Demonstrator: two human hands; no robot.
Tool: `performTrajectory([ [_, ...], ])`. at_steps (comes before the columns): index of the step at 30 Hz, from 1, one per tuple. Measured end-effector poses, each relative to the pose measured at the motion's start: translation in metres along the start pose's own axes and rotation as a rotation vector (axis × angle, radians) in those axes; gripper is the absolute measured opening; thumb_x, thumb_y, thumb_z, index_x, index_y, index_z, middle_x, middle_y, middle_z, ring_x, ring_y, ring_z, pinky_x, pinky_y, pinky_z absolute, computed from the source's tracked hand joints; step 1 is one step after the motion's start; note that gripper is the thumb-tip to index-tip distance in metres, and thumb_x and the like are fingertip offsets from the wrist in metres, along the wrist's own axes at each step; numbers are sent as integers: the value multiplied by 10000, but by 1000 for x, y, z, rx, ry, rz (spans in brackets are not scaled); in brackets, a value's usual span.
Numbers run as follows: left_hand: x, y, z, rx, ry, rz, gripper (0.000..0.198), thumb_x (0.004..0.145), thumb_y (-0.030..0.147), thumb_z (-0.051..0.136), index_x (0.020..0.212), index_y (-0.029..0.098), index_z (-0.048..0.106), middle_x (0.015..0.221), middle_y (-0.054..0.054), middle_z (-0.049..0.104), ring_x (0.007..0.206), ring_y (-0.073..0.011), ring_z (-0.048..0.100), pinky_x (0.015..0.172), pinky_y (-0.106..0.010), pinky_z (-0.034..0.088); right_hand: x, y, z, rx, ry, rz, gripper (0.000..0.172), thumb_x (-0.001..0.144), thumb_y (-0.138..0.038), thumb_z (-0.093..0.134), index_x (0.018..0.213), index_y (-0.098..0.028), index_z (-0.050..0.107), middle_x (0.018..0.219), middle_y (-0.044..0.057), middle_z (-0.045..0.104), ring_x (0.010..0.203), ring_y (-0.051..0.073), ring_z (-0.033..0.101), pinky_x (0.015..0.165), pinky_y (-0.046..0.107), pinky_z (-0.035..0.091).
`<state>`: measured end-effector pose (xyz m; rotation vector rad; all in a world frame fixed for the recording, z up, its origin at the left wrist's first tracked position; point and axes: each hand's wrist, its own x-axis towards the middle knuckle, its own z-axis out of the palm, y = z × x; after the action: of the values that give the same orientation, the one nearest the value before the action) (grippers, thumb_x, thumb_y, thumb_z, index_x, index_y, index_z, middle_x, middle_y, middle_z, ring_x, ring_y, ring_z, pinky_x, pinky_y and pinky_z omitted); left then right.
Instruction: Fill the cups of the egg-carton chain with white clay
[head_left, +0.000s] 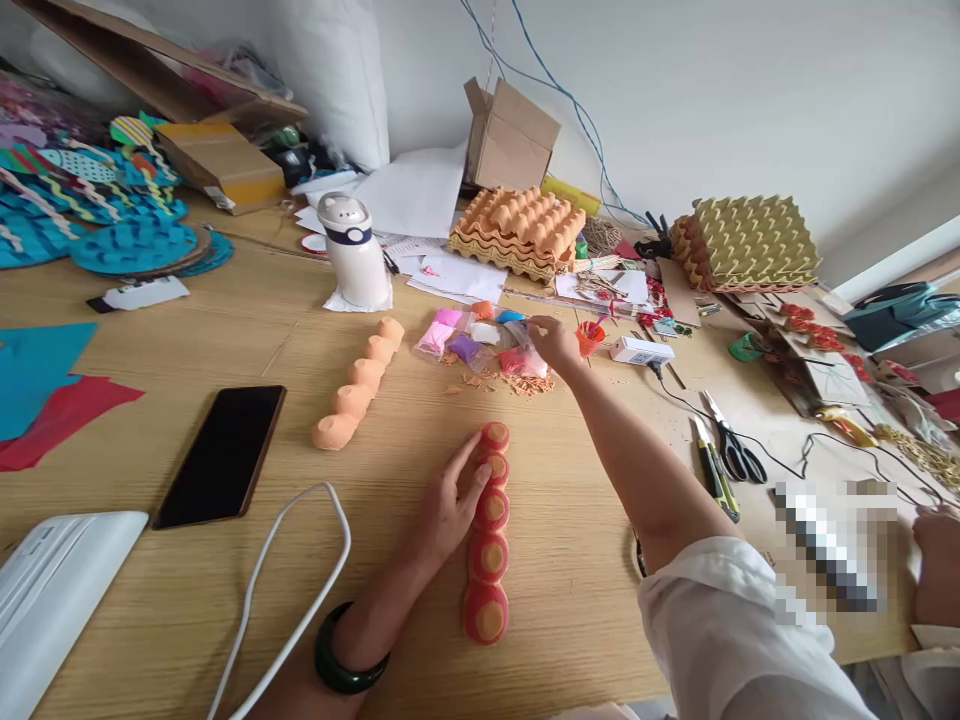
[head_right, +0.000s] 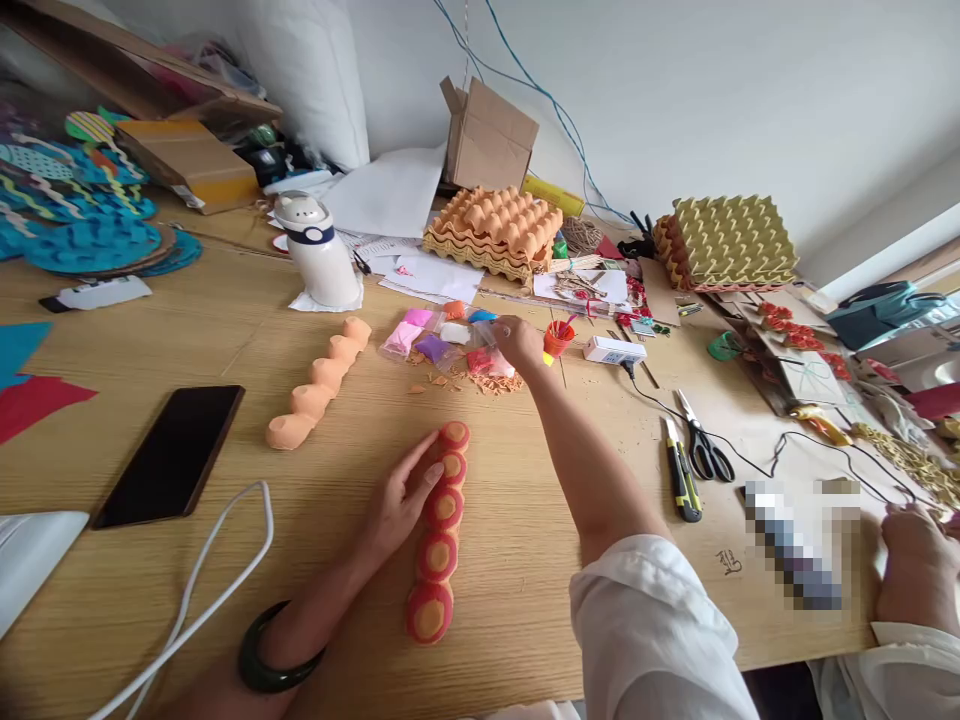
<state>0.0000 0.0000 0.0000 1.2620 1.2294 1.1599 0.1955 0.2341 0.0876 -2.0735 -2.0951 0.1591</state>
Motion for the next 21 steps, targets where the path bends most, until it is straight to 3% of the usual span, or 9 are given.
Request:
performTrajectory([
  [2, 0, -1, 0, 17, 8, 4, 527, 1045, 469, 619, 1506, 215, 650, 1586, -119, 667, 1524, -312, 597, 1332, -526, 439, -2, 3, -6, -28, 18, 62, 423, 1099, -335, 453, 1337, -232, 788, 1359, 109, 811, 1227, 289, 758, 922, 359, 580],
  [5, 0, -4, 1, 44, 21, 25, 516, 1053, 451, 609, 1505, 205, 647, 1581, -129, 671, 1517, -301, 606, 1320, -501, 456, -12, 9, -14, -93, -6, 145, 389, 1069, -341, 500, 1105, -160, 842, 1152, 192, 838, 1135, 367, 775, 928, 434, 560],
  [8, 0, -7, 2, 75, 22, 53, 520, 1060, 445, 595, 1519, 204, 636, 1582, -130, 670, 1515, -296, 608, 1319, -495, 457, -26, 15, -10, -113, -88, 182, 277, 980, -389, 682, 998, -159, 835, 1109, 202, 832, 1117, 394, 771, 928, 446, 554],
  [11, 0, -8, 2, 88, 30, 57, 524, 1057, 443, 597, 1521, 203, 634, 1578, -131, 673, 1507, -292, 616, 1315, -485, 462, -36, 17, 1, -65, -143, 201, 297, 909, -457, 784, 967, -167, 811, 1103, 192, 826, 1130, 385, 759, 936, 436, 551],
  [13, 0, -8, 2, 90, 34, 47, 523, 1057, 447, 595, 1516, 202, 638, 1576, -132, 674, 1509, -293, 616, 1309, -480, 471, -38, 18, 9, 3, -157, 221, 293, 885, -460, 813, 934, -173, 784, 1052, 170, 821, 1089, 352, 760, 894, 402, 553],
  [16, 1, -6, 1, 92, 22, 39, 530, 1061, 452, 584, 1521, 195, 633, 1585, -139, 666, 1521, -297, 604, 1306, -483, 477, -35, 21, 16, 152, -176, 264, 252, 857, -382, 848, 797, -187, 699, 816, 80, 766, 842, 249, 738, 705, 308, 529],
  [19, 1, -7, 1, 92, 16, 44, 539, 1054, 447, 588, 1519, 177, 633, 1584, -151, 664, 1518, -303, 606, 1305, -493, 478, -31, 24, 19, 332, -182, 312, 352, 826, -290, 887, 712, -212, 563, 599, -39, 603, 562, 125, 569, 523, 230, 433],
  [21, 1, -8, 1, 89, 22, 55, 534, 1054, 440, 588, 1519, 182, 632, 1579, -150, 668, 1515, -302, 609, 1302, -497, 481, -31, 26, 20, 447, -166, 339, 422, 824, -228, 894, 715, -227, 486, 560, -85, 530, 483, 79, 464, 458, 200, 388],
])
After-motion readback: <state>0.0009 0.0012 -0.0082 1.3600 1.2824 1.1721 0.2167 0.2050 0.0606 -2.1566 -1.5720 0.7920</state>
